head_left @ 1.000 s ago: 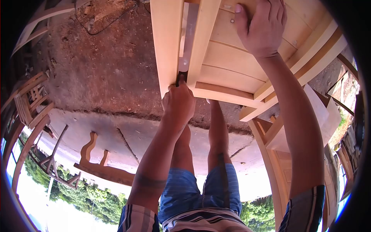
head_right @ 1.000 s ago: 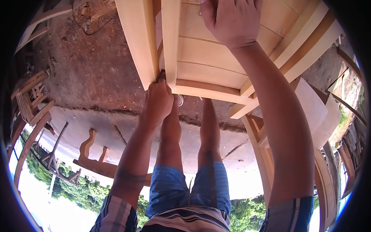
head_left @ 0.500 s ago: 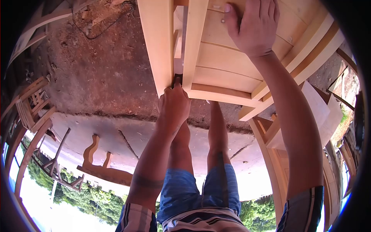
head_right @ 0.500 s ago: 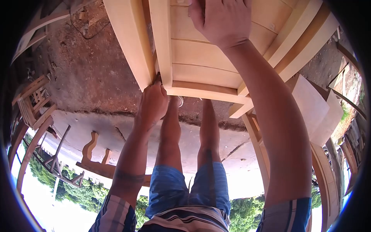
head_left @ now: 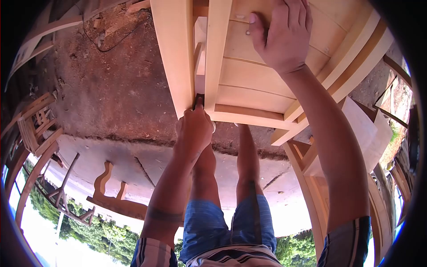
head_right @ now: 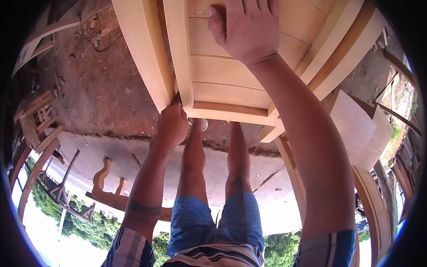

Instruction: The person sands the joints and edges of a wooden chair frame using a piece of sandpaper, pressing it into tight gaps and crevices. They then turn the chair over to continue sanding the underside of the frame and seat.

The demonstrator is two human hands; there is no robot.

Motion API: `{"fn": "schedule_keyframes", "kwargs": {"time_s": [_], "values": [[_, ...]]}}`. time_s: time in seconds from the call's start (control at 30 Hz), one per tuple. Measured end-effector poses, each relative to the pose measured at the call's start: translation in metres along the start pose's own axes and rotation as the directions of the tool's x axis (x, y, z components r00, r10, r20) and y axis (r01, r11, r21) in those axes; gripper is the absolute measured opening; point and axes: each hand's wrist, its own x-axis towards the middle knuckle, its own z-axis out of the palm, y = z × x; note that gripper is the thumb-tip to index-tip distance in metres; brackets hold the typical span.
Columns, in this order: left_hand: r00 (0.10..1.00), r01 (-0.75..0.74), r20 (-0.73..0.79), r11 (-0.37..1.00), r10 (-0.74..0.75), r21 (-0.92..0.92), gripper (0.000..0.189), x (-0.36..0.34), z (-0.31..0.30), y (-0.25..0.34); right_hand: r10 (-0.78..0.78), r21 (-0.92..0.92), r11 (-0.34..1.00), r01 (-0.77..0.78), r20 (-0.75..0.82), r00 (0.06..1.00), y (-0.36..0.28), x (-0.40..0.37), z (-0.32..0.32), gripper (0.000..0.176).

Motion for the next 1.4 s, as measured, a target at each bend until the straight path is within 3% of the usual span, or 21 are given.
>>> {"fn": "schedule_keyframes", "kwargs": {"time_s": [0.07,0.17,0.2,0.33,0.43,0.47,0.57,0.7,0.73,1.1,1.2,1.33,1.4], "values": [[0.999,-0.038,0.016,0.998,0.037,0.043,0.046,-0.008,-0.005,-0.004,0.013,-0.001,1.000,-0.013,0.032,0.999,-0.002,0.003,-0.002,0.046],[1.000,0.000,-0.006,0.996,-0.001,-0.084,0.049,0.006,0.007,-0.006,0.048,-0.021,0.999,-0.046,0.109,0.993,-0.008,0.001,-0.012,0.046],[0.996,-0.035,-0.079,0.995,0.028,-0.095,0.048,0.009,0.013,-0.006,0.051,-0.019,0.999,-0.049,0.114,0.992,-0.009,0.001,-0.012,0.046],[1.000,0.012,0.006,0.999,-0.012,-0.033,0.044,-0.017,-0.005,-0.004,0.074,-0.025,0.997,-0.071,0.133,0.988,-0.007,0.004,-0.009,0.046],[0.999,-0.013,-0.040,0.994,0.008,-0.111,0.048,0.006,0.005,-0.001,0.045,0.020,0.999,-0.046,0.041,0.998,-0.004,0.002,-0.003,0.045],[0.997,-0.005,-0.079,0.999,0.003,-0.037,0.048,0.006,0.008,0.000,0.060,0.012,0.998,-0.061,0.070,0.996,-0.006,0.002,-0.004,0.045],[0.999,0.034,-0.002,0.999,-0.034,0.010,0.044,-0.018,-0.006,0.003,0.079,-0.009,0.997,-0.079,0.129,0.988,-0.006,0.005,-0.009,0.045],[0.999,0.032,-0.012,0.995,-0.033,-0.095,0.046,0.007,0.005,0.004,0.084,0.001,0.996,-0.085,0.143,0.986,-0.008,0.001,-0.011,0.045],[0.997,-0.002,-0.073,0.997,-0.004,-0.081,0.046,0.005,0.005,0.003,0.079,0.004,0.997,-0.080,0.130,0.988,-0.006,0.003,-0.010,0.045],[0.999,0.051,0.007,0.998,-0.050,-0.044,0.046,-0.017,-0.005,0.001,0.085,0.023,0.996,-0.089,0.137,0.987,-0.003,0.004,-0.006,0.044],[0.999,-0.009,-0.037,0.997,0.006,-0.075,0.047,0.011,0.015,-0.008,0.101,0.028,0.994,-0.108,0.167,0.981,-0.007,0.000,-0.012,0.045],[0.999,0.039,-0.016,0.999,-0.039,0.029,0.045,-0.014,-0.002,0.001,0.088,0.004,0.996,-0.090,0.178,0.980,-0.005,0.004,-0.009,0.046],[0.999,-0.006,-0.050,0.999,0.005,-0.033,0.047,0.003,0.008,-0.002,0.090,0.000,0.996,-0.091,0.177,0.980,-0.004,0.003,-0.010,0.046]]}}
